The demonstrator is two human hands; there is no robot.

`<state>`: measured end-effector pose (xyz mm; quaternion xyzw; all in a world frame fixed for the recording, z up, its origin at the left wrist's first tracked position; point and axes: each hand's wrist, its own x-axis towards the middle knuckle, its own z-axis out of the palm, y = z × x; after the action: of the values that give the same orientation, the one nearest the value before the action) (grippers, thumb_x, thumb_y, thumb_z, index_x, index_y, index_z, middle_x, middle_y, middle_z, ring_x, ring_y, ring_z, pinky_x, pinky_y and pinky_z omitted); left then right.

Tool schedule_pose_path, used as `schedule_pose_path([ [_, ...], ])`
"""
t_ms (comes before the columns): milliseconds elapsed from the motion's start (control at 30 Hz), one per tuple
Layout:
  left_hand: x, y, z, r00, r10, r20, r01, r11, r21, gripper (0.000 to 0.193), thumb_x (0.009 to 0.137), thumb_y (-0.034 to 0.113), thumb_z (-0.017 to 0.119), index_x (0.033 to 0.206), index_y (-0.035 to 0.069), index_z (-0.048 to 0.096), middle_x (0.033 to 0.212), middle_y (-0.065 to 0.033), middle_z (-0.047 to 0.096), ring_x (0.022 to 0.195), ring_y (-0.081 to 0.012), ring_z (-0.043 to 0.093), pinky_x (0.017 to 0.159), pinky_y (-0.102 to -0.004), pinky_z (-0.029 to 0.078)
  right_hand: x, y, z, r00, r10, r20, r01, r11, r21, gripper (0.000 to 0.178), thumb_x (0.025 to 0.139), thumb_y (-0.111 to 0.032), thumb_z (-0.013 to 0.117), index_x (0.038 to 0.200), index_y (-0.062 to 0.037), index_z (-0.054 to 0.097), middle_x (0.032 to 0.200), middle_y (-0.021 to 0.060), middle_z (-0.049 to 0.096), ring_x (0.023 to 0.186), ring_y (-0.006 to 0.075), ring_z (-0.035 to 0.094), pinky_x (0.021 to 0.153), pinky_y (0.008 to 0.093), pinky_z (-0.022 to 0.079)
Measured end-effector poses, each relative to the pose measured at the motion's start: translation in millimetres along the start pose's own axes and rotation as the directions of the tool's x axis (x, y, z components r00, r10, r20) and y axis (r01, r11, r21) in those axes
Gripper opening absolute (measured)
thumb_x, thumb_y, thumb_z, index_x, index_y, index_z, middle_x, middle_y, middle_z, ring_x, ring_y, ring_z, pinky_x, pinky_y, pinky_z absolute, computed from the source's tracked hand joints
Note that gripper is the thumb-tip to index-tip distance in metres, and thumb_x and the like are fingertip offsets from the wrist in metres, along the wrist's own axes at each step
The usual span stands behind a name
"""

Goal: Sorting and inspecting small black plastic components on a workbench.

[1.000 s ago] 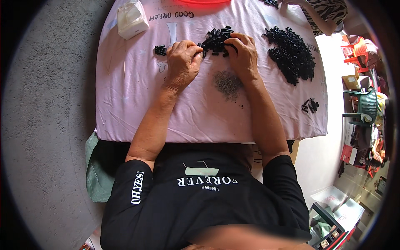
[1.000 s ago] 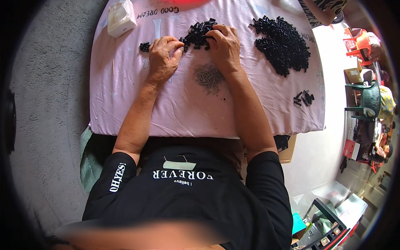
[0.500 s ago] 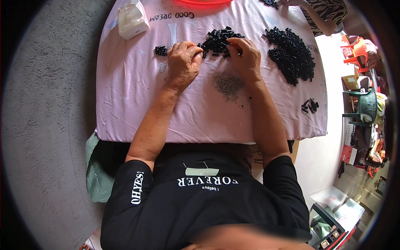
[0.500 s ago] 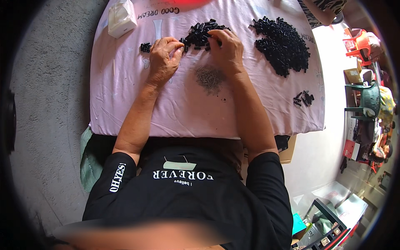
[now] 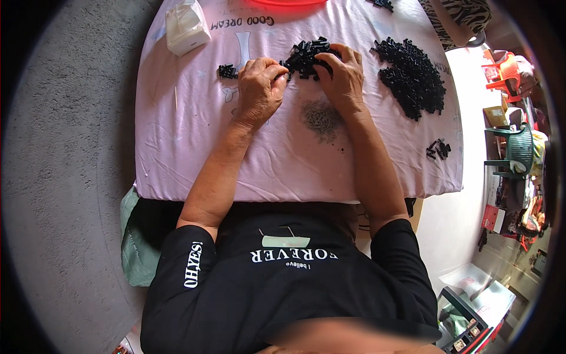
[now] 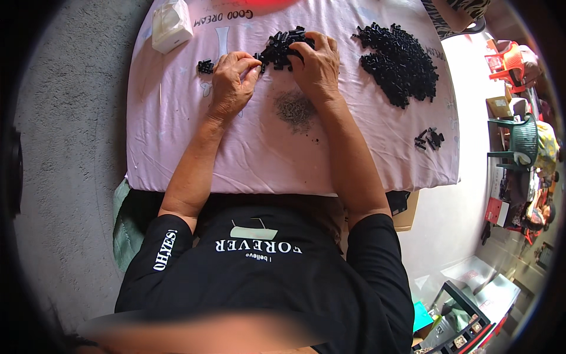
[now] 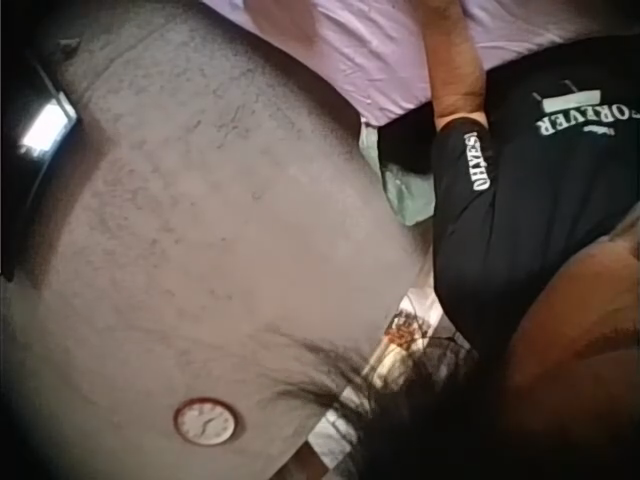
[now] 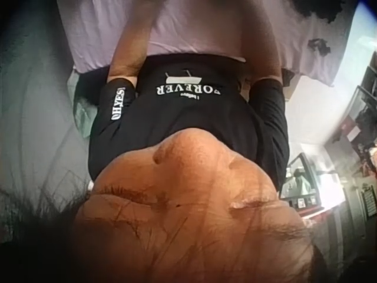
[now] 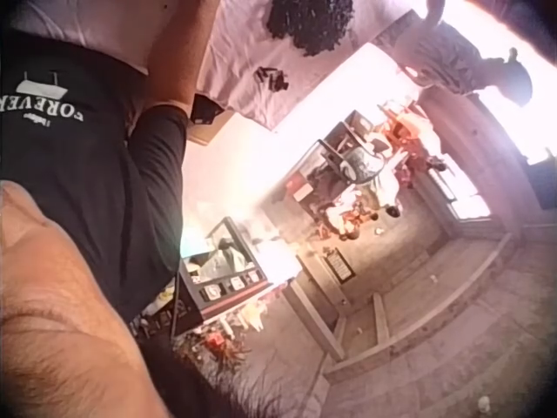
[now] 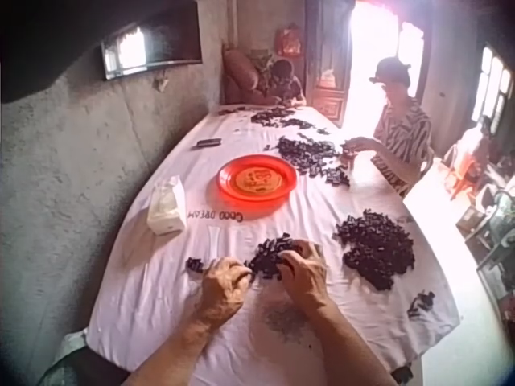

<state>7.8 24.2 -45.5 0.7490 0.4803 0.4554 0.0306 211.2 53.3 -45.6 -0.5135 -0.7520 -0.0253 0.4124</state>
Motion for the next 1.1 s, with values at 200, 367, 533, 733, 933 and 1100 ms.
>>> schedule_pose_path([
  [200, 0.6, 2.3, 1.3, 1.0, 0.004, 0.023, -0.005, 1.0, 0.01, 0.011, 0.077, 0.007, 0.073, 0.089, 0.008, 0.073, 0.095, -0.0062, 0.065, 0.091, -0.0258, 0.06, 0.084, -0.0388, 0.047, -0.2, 4.3, 7.9, 1.0, -0.004, -0.011, 0.004, 1.0, 0.01, 0.028, 0.071, -0.016, 0.078, 0.099, -0.0189, 0.075, 0.119, 0.0078, 0.062, 0.114, 0.0326, 0.053, 0.096, 0.0441, 0.043],
  [367, 0.7, -0.4, 0.8, 1.0, 0.015, 0.028, -0.015, 1.0, 0.017, 0.012, 0.078, 0.007, 0.074, 0.09, 0.006, 0.072, 0.095, -0.0072, 0.065, 0.091, -0.0263, 0.061, 0.084, -0.038, 0.048, 0.1, 3.5, 5.6, 1.0, 0.001, -0.025, 0.0, 1.0, 0.03, 0.026, 0.07, -0.016, 0.078, 0.096, -0.0189, 0.075, 0.12, 0.0059, 0.062, 0.115, 0.031, 0.053, 0.097, 0.0446, 0.041],
  [533, 2.1, 2.6, 1.3, 1.0, 0.006, 0.029, -0.006, 1.0, 0.02, 0.012, 0.078, 0.007, 0.074, 0.09, 0.006, 0.072, 0.095, -0.0071, 0.065, 0.09, -0.0261, 0.061, 0.083, -0.0375, 0.049, -0.1, 4.1, 7.3, 1.0, -0.003, -0.019, 0.003, 0.999, 0.035, 0.025, 0.07, -0.015, 0.077, 0.095, -0.0187, 0.075, 0.121, 0.0064, 0.063, 0.116, 0.0313, 0.053, 0.099, 0.0448, 0.04],
  [733, 1.0, -0.3, 3.4, 1.0, -0.002, 0.022, 0.002, 1.0, 0.002, 0.011, 0.078, 0.01, 0.073, 0.088, 0.009, 0.074, 0.094, -0.0044, 0.065, 0.091, -0.025, 0.061, 0.083, -0.04, 0.046, -0.6, 4.4, 10.4, 0.999, -0.05, 0.002, 0.05, 0.998, 0.033, 0.025, 0.071, -0.013, 0.075, 0.096, -0.0181, 0.074, 0.124, 0.0085, 0.062, 0.119, 0.0332, 0.053, 0.104, 0.0459, 0.038],
  [933, 1.5, 2.2, 1.5, 0.999, 0.004, 0.034, -0.005, 1.0, 0.019, 0.012, 0.078, 0.005, 0.074, 0.09, 0.006, 0.072, 0.096, -0.0082, 0.065, 0.091, -0.0267, 0.061, 0.083, -0.0374, 0.05, -2.0, 8.3, 10.3, 1.0, 0.001, 0.01, -0.002, 0.997, 0.071, 0.025, 0.073, -0.012, 0.075, 0.098, -0.0167, 0.074, 0.123, 0.0097, 0.062, 0.118, 0.0336, 0.054, 0.103, 0.0459, 0.039],
  [1100, 1.2, 2.6, -0.1, 0.999, -0.002, 0.036, 0.003, 1.0, -0.005, 0.012, 0.078, 0.005, 0.074, 0.09, 0.005, 0.072, 0.096, -0.0081, 0.066, 0.091, -0.0263, 0.061, 0.083, -0.0371, 0.05, -1.7, 9.4, 11.9, 1.0, -0.003, 0.004, 0.003, 0.998, 0.059, 0.022, 0.075, -0.013, 0.075, 0.097, -0.0169, 0.074, 0.121, 0.0085, 0.063, 0.117, 0.0324, 0.054, 0.101, 0.0455, 0.04],
])
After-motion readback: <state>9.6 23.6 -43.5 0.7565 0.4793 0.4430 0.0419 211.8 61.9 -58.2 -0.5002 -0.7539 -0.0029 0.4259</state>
